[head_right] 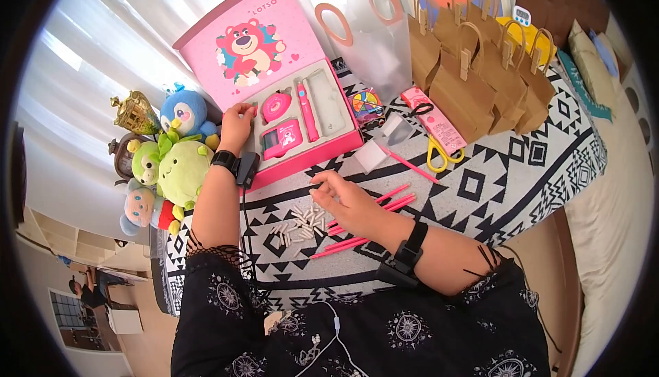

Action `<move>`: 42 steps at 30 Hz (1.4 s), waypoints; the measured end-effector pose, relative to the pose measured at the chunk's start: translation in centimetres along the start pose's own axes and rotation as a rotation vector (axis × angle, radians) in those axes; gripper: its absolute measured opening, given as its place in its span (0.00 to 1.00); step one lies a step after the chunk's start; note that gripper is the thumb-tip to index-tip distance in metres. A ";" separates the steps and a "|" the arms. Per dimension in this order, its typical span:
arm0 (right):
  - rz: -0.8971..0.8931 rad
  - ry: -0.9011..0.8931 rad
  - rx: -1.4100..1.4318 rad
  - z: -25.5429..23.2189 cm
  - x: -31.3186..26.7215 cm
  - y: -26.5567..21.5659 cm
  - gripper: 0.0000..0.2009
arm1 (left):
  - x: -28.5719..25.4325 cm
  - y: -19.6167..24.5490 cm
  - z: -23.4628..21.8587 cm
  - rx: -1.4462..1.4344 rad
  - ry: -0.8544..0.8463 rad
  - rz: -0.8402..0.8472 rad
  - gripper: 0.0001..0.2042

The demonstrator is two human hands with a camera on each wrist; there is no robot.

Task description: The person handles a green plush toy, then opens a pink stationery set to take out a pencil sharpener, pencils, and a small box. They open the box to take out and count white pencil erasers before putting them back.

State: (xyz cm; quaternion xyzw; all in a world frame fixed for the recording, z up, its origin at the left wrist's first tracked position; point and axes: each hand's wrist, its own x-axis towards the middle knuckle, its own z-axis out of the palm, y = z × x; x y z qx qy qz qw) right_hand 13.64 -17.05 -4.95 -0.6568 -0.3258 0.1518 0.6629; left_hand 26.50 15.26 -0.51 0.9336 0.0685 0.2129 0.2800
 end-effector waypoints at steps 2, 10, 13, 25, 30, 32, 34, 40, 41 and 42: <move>-0.002 -0.003 0.001 0.0 0.0 0.0 0.20 | -0.1 -0.1 -0.1 -0.056 -0.017 -0.033 0.10; 0.002 0.001 -0.008 0.0 0.1 -0.2 0.21 | 0.5 -1.9 0.6 0.093 -0.032 0.039 0.12; 0.002 0.002 -0.017 0.0 0.0 -0.4 0.20 | -0.6 -0.5 0.2 0.163 0.004 0.055 0.13; -0.009 -0.011 -0.005 0.0 0.0 0.1 0.18 | -4.9 2.3 -1.1 0.203 -0.075 0.151 0.18; -0.025 -0.024 -0.008 0.0 0.0 0.2 0.17 | -7.6 2.2 -1.0 0.162 -0.053 0.195 0.22; -0.037 -0.019 0.006 0.0 0.1 0.5 0.17 | -8.6 2.4 -1.6 0.156 -0.077 0.169 0.24; -0.041 -0.020 0.000 0.1 0.3 1.0 0.17 | -9.7 2.8 -2.0 0.178 -0.015 0.158 0.25; -0.077 0.048 0.066 -0.2 0.8 1.8 0.16 | -14.0 4.1 -2.0 0.128 0.198 0.227 0.25; -0.076 0.049 0.061 -0.3 1.0 2.0 0.16 | -15.1 5.2 -2.1 0.089 0.260 0.249 0.21; -0.062 0.077 0.073 -0.3 1.2 2.1 0.17 | -16.2 6.1 -2.2 0.084 0.261 0.249 0.21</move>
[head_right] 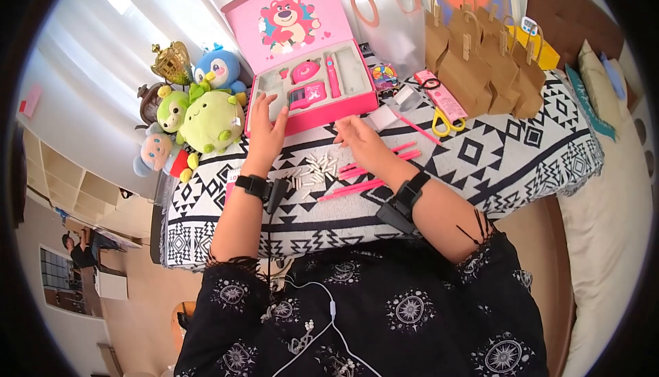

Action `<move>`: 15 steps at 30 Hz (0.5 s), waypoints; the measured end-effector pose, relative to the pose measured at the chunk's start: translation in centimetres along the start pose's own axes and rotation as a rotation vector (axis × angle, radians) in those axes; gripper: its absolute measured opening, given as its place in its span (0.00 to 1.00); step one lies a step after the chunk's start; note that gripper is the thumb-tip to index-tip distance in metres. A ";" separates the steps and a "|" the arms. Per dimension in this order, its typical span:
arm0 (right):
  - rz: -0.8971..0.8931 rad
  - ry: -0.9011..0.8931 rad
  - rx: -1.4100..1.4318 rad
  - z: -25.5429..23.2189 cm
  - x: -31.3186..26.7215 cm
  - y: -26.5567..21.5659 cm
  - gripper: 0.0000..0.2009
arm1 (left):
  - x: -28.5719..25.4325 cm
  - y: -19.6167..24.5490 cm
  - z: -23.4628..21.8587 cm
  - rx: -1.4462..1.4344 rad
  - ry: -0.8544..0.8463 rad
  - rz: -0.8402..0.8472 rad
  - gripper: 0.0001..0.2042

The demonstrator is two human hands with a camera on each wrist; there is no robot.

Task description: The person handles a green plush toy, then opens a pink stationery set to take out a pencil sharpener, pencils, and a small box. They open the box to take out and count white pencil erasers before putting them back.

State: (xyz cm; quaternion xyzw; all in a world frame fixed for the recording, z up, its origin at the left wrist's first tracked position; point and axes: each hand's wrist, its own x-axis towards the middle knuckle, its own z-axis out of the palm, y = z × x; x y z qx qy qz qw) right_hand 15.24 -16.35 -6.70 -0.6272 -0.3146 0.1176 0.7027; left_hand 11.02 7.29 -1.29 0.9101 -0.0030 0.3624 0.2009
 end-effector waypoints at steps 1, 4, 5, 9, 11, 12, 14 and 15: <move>0.014 0.028 0.010 -0.1 0.1 0.1 0.18 | -0.8 1.1 -0.5 -0.089 0.005 0.015 0.19; 0.084 0.061 0.026 -0.2 0.1 -0.8 0.20 | -3.1 3.9 -1.2 -0.225 -0.013 0.018 0.11; 0.091 0.091 0.049 -0.3 0.3 -0.9 0.21 | -3.8 4.1 -0.7 -0.285 -0.068 -0.023 0.11; 0.118 0.168 0.170 -0.4 0.5 -1.0 0.21 | -6.0 5.5 0.4 -0.483 -0.339 -0.190 0.16; 0.111 0.172 0.179 -0.6 0.6 -0.8 0.21 | -6.8 6.5 0.4 -0.421 -0.380 -0.133 0.20; 0.107 0.176 0.194 -0.7 0.7 -0.6 0.21 | -7.2 7.0 0.3 -0.354 -0.424 -0.079 0.23; 0.090 0.191 0.186 -0.9 0.8 -0.4 0.21 | -7.9 7.8 0.2 -0.385 -0.485 -0.063 0.31; 0.082 0.204 0.204 -0.9 0.8 -0.3 0.21 | -8.6 8.4 0.0 -0.263 -0.520 0.031 0.33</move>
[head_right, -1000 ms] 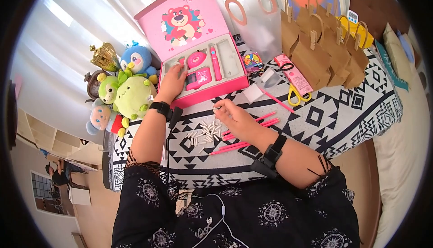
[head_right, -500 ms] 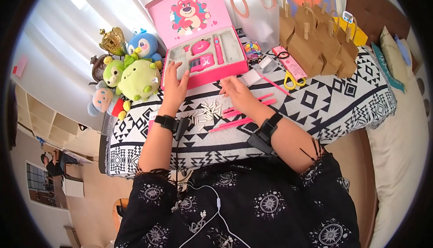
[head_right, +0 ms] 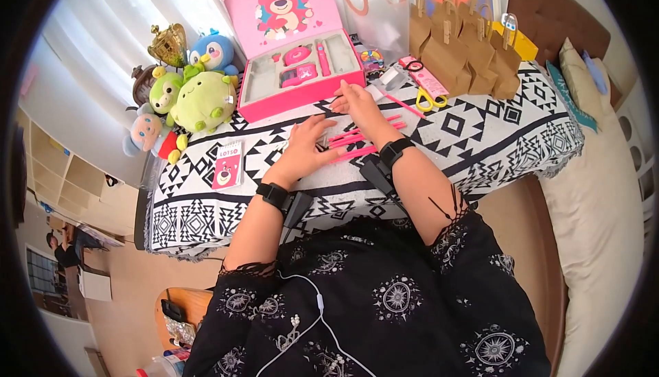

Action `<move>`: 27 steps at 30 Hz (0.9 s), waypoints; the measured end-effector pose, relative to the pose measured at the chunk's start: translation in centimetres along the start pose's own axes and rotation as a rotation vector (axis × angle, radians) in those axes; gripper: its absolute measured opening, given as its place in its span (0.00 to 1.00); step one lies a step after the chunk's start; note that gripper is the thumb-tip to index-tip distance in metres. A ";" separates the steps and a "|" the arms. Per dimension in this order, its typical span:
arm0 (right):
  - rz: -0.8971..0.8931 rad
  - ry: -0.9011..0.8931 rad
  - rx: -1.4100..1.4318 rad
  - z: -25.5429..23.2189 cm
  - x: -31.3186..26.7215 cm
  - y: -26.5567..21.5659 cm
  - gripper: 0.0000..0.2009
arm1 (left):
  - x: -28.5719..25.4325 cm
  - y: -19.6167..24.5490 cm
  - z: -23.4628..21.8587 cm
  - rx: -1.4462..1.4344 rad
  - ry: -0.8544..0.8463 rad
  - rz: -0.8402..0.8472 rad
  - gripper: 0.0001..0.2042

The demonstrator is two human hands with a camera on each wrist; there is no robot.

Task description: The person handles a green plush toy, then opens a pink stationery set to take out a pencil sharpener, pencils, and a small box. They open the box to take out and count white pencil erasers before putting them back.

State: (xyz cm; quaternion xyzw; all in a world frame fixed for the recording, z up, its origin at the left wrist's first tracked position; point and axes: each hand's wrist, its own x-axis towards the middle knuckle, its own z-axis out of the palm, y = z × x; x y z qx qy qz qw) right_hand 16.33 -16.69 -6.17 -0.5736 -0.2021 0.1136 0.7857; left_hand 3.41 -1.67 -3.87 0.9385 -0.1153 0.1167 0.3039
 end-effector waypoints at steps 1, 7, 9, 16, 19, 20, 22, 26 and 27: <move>-0.006 0.009 0.020 0.1 0.1 0.1 0.22 | -0.4 0.3 0.2 0.141 -0.043 0.051 0.34; 0.059 0.033 0.054 -0.1 0.7 0.4 0.22 | -0.9 -0.2 0.8 0.147 -0.025 0.097 0.39; 0.075 0.039 0.064 -0.1 0.8 0.3 0.22 | -0.7 -0.4 1.0 0.156 0.000 0.101 0.36; 0.074 0.039 0.035 -0.1 1.4 0.2 0.21 | -0.6 -0.4 1.1 0.139 0.030 0.096 0.31; 0.066 0.024 0.040 -0.1 1.5 0.1 0.20 | -0.7 -0.4 1.0 0.145 0.035 0.087 0.29; 0.088 0.027 0.034 -0.1 1.6 0.1 0.19 | -0.7 -0.4 1.1 0.144 0.043 0.093 0.28; 0.111 0.032 0.027 -0.1 1.7 0.0 0.18 | -0.7 -0.5 1.2 0.141 0.052 0.099 0.28; 0.097 0.016 0.032 -0.2 1.7 -0.1 0.18 | -0.6 -0.7 1.3 0.154 0.082 0.112 0.27; 0.097 0.012 0.033 -0.2 1.8 0.0 0.18 | -0.6 -0.7 1.3 0.152 0.089 0.117 0.26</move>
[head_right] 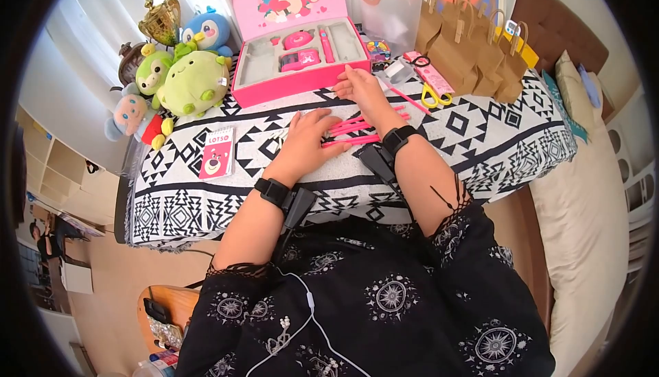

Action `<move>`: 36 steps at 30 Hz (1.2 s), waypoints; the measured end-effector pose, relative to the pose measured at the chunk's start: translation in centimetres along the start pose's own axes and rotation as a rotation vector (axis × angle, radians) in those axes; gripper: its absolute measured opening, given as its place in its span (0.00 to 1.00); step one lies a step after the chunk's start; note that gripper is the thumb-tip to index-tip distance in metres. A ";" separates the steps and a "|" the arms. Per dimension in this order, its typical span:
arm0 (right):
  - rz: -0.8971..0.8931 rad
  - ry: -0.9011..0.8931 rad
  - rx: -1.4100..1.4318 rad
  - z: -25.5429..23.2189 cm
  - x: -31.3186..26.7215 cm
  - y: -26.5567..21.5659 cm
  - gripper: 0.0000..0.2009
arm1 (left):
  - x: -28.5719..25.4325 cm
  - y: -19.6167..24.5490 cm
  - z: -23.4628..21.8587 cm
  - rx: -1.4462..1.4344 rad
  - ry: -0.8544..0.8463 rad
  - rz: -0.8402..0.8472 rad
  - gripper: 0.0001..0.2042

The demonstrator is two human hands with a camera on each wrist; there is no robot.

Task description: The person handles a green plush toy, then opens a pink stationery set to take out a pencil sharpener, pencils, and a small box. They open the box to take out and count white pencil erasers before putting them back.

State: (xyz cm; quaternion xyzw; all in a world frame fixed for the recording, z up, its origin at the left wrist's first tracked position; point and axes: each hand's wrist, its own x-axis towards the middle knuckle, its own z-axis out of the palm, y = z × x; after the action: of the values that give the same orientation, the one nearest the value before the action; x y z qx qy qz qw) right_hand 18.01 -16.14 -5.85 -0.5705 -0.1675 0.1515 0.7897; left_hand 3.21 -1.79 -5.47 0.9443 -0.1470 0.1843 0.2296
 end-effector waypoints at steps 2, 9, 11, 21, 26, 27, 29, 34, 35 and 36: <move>0.002 -0.001 -0.001 -0.1 0.1 0.0 0.18 | 0.0 0.0 0.1 0.003 0.001 -0.002 0.26; -0.012 -0.008 0.029 0.0 0.3 0.1 0.18 | 0.2 0.0 0.0 -0.012 0.014 -0.009 0.25; -0.009 -0.006 0.030 0.0 0.2 0.1 0.18 | 0.2 0.1 -0.1 -0.004 0.021 -0.002 0.25; 0.010 -0.015 -0.001 0.1 0.1 -0.2 0.16 | 0.4 -0.7 0.2 -0.080 0.015 -0.030 0.17; -0.064 -0.003 -0.010 0.1 -0.5 -0.7 0.18 | 0.6 -1.4 -0.3 -0.125 0.042 -0.038 0.11; -0.082 -0.002 -0.007 0.1 -0.5 -0.9 0.18 | 0.6 -1.5 -0.3 -0.111 0.074 -0.019 0.11; -0.114 0.004 -0.001 -0.2 -0.6 -1.2 0.18 | 0.6 -1.5 -0.2 -0.136 0.082 -0.059 0.10; -0.347 0.161 -0.135 -2.3 0.6 -0.9 0.15 | 0.6 -2.2 -0.3 -0.163 0.135 -0.085 0.08; -0.475 0.249 -0.230 -3.2 1.1 -0.7 0.14 | 0.6 -2.3 -0.4 -0.165 0.135 -0.085 0.08; -0.473 0.249 -0.232 -4.0 1.2 -0.9 0.14 | 0.7 -2.4 -0.5 -0.170 0.158 -0.111 0.07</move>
State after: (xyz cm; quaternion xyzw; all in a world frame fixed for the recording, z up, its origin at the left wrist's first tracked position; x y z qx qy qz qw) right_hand 20.91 -19.29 -6.04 -0.6162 -0.2138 -0.1282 0.7471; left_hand 4.51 0.40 -5.67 0.9106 -0.0909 0.2320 0.3298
